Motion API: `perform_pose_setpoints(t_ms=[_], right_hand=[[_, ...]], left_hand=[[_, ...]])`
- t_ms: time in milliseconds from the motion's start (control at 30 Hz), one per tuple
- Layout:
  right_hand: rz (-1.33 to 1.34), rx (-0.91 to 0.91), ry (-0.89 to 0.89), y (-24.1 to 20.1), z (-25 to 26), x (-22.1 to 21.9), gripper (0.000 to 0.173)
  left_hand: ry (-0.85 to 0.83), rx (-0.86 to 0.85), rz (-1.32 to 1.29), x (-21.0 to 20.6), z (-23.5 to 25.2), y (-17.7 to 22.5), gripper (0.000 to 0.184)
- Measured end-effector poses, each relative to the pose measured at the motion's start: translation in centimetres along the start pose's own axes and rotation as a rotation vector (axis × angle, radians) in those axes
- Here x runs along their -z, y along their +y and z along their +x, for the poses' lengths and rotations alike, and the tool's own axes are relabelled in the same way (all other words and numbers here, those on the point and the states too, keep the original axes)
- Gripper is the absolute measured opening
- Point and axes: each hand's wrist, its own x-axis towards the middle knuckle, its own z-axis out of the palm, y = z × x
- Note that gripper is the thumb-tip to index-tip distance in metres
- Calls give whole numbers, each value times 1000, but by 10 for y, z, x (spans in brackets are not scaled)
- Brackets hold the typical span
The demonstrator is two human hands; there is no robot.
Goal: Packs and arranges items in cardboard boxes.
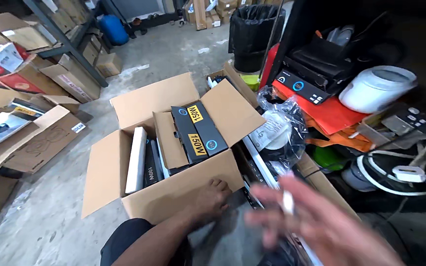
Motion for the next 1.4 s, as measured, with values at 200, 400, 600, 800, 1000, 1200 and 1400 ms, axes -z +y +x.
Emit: perform_pose_setpoints(t_ms=[200, 400, 600, 800, 1000, 1200, 1400], right_hand=[[-881, -556, 602, 75, 10, 134, 84], [-1079, -649, 473, 84, 19, 150, 88], [-1067, -586, 452, 90, 31, 145, 85], [-1141, -623, 344, 94, 36, 123, 89], [-1382, -534, 230, 116, 44, 89, 85], [-1301, -695, 59, 163, 65, 78, 96], [-1263, -820, 35, 195, 86, 68, 93]], left_hand=[[-46, 15, 351, 0, 91, 16, 60], [-463, 92, 478, 21, 134, 13, 55], [-553, 28, 499, 7, 85, 44, 57], [-612, -90, 516, -27, -24, 71, 23], [96, -357, 130, -24, -75, 56, 27], [469, 348, -88, 37, -11, -2, 32], [444, 739, -141, 34, 39, -32, 36]])
